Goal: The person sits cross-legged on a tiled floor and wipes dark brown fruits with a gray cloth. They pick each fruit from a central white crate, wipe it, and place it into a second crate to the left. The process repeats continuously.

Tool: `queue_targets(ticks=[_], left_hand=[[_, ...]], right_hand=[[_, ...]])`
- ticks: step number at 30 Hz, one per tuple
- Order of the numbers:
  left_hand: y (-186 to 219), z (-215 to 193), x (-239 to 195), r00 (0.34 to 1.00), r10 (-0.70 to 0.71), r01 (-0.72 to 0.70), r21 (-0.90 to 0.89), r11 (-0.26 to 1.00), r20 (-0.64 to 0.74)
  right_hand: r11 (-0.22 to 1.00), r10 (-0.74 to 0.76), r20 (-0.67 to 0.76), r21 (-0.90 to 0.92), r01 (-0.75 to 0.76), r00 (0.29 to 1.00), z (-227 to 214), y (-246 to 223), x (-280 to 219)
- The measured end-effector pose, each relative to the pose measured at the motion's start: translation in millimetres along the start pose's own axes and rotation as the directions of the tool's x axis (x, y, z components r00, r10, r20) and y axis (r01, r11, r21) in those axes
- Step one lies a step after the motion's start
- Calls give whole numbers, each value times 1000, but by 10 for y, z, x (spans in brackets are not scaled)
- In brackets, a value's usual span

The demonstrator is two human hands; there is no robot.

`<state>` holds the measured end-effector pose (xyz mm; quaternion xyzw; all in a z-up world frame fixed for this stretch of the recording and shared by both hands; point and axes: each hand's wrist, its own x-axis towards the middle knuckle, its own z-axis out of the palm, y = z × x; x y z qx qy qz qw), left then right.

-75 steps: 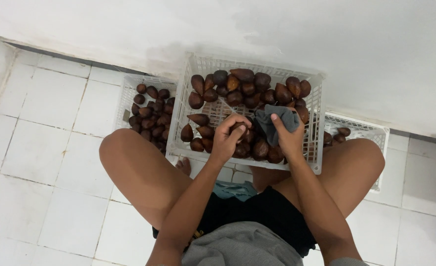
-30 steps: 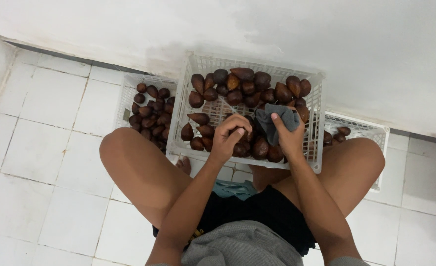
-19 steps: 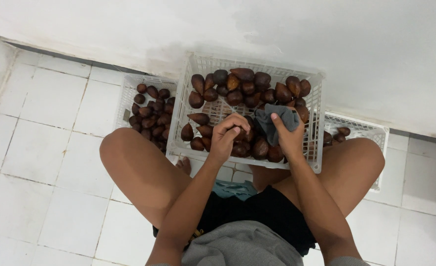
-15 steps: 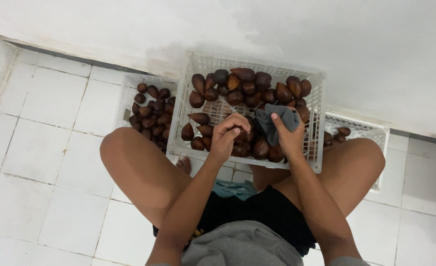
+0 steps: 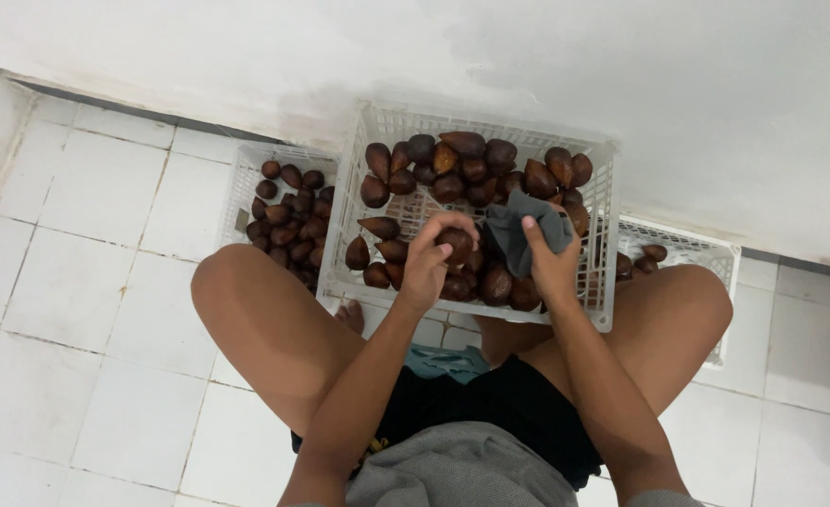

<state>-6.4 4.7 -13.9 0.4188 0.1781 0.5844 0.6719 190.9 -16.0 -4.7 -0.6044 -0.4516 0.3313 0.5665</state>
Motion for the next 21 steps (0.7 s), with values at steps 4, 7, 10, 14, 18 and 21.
queue_targets(ticks=[4,7,10,14,18,21], left_hand=[[-155,12,-52,995,-87,85,-57,995,-45],[-346,0,-152,988,-155,150,227,962,2],[-658,-46,-307,986,-77,20,360,933,146],[-520,111,-379,906,-421,423,98,901,-44],[-374,217,-322,857,-516,516,23,856,12],[-304,271,-283,890,-455,450,84,889,45]], right_hand=[[979,-205,16,27,204,979,38,-189,-49],[878,-479,100,57,476,872,101,-212,-93],[827,-554,280,77,557,784,187,-295,-143],[854,-505,229,-3,520,832,114,-239,-70],[938,-343,35,68,340,939,-135,194,68],[917,-372,-27,148,372,928,-95,-21,25]])
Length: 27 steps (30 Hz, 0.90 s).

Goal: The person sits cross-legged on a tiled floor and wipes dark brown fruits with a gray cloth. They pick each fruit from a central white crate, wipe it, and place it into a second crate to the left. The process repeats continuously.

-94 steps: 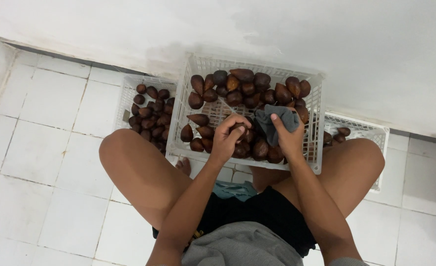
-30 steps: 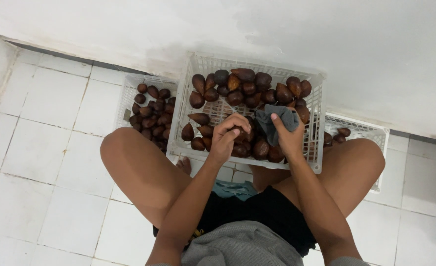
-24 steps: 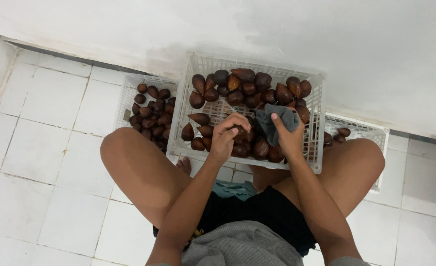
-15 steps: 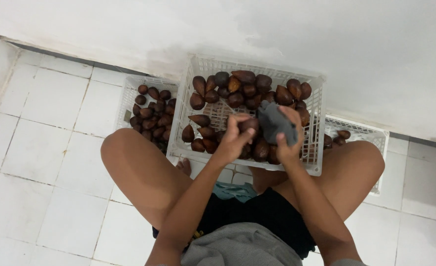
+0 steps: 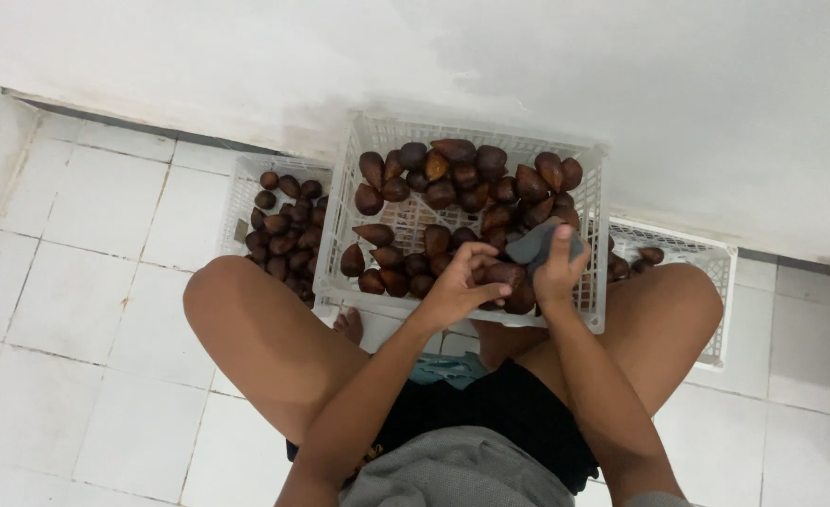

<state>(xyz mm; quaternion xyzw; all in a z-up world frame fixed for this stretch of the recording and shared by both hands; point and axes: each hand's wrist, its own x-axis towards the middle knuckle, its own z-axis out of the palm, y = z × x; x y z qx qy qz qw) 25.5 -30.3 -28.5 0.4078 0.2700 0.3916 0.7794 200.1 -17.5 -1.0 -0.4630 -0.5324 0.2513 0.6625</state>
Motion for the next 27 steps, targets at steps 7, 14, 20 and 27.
queue_targets(ticks=[7,14,20,27], left_hand=[[-138,-161,-11,990,3,2,36,999,-141],[376,99,-130,995,17,-21,-45,999,-93],[801,49,-339,982,97,-54,249,967,-163],[1111,-103,-779,986,135,-104,288,952,-92]], right_hand=[[956,-224,232,-134,260,947,329,-396,-103],[993,-46,-46,-109,41,998,108,16,27],[994,62,-32,-94,-64,998,487,-655,78],[911,-304,285,-193,365,909,872,-822,128]])
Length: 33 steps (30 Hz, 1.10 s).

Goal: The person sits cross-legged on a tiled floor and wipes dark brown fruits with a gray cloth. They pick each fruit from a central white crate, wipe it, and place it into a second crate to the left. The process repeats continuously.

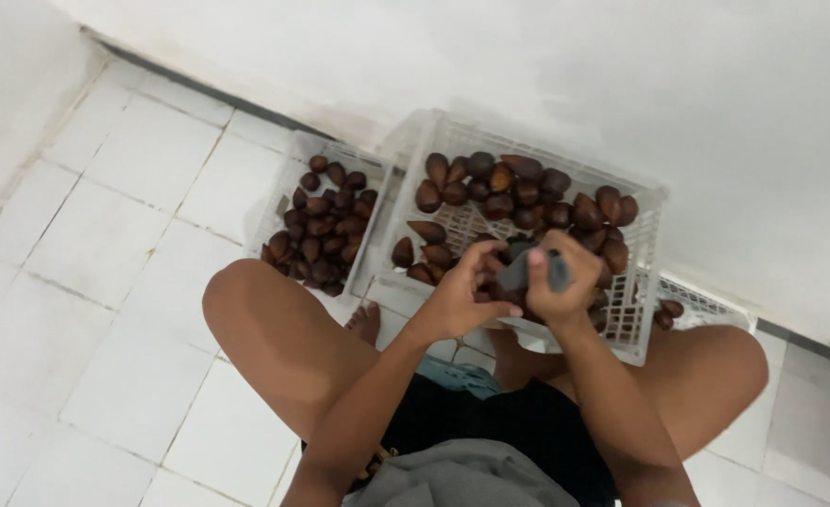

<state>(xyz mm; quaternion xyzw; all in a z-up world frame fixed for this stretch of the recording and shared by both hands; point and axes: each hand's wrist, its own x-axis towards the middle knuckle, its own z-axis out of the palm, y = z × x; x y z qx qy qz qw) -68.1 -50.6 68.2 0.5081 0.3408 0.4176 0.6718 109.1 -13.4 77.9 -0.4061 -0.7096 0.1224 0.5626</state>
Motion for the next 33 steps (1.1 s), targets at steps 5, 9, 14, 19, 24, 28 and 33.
queue_targets(ticks=[5,9,14,19,24,28,33], left_hand=[[421,-363,-148,901,405,-396,88,914,-154],[843,-857,-330,791,532,-488,215,846,-302],[1349,-1331,-488,756,519,-487,188,853,-398],[1410,-1978,-493,677,594,-397,465,791,-434],[1276,-2499,-693,722,476,-240,463,853,-503],[1121,-2822,-693,740,408,-129,483,866,-535],[875,-3140,-556,673,512,70,735,675,-534]], right_hand=[[968,86,-148,246,-47,985,352,-151,284],[920,161,-139,380,-97,977,806,-482,507],[607,614,-84,686,-401,785,1590,-1476,911],[389,791,104,675,-627,602,2314,-1793,1040],[699,493,544,218,-681,679,2758,-1298,892],[537,529,557,364,-761,640,3236,-808,489],[14,740,568,523,-853,361,3790,-566,171]])
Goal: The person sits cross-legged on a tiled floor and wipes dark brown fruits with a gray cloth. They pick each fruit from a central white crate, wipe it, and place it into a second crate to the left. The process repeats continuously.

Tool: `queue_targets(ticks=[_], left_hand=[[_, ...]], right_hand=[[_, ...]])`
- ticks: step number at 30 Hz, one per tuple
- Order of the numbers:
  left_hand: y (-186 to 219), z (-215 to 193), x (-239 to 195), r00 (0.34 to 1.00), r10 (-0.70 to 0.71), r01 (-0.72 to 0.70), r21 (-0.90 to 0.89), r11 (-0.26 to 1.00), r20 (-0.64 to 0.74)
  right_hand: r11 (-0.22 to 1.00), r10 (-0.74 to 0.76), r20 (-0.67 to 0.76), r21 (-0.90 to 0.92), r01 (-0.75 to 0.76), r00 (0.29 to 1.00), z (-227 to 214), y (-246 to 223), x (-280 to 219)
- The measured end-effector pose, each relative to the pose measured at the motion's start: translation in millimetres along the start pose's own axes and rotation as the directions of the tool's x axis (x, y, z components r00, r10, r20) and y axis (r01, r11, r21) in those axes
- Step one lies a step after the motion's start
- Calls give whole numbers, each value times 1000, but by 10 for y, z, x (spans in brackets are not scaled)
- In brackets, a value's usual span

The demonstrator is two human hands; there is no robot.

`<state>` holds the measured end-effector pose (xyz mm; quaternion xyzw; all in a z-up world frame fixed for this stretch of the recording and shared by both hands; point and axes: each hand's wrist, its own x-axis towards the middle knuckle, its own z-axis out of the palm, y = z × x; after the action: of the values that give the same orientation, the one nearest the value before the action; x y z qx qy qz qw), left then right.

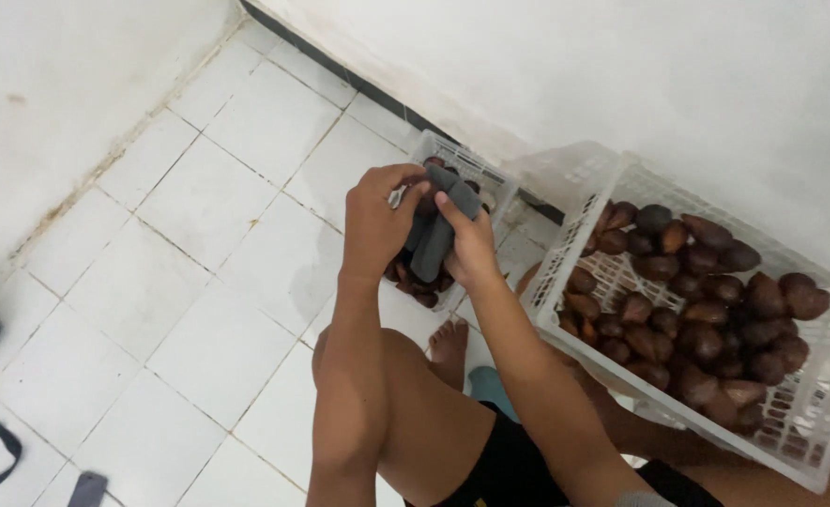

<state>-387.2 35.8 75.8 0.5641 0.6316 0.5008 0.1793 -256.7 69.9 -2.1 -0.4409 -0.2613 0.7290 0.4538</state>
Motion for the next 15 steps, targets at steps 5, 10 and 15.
queue_targets(ticks=[5,10,15], left_hand=[[37,-114,142,988,-150,147,-89,985,-34],[8,-143,227,977,-198,190,-106,976,-75],[53,-154,309,995,-92,94,49,994,-38]], right_hand=[[951,293,-131,139,-275,947,-307,605,397],[844,524,-268,289,-451,809,-681,1264,538],[749,660,-392,277,-601,641,-1198,1993,878]])
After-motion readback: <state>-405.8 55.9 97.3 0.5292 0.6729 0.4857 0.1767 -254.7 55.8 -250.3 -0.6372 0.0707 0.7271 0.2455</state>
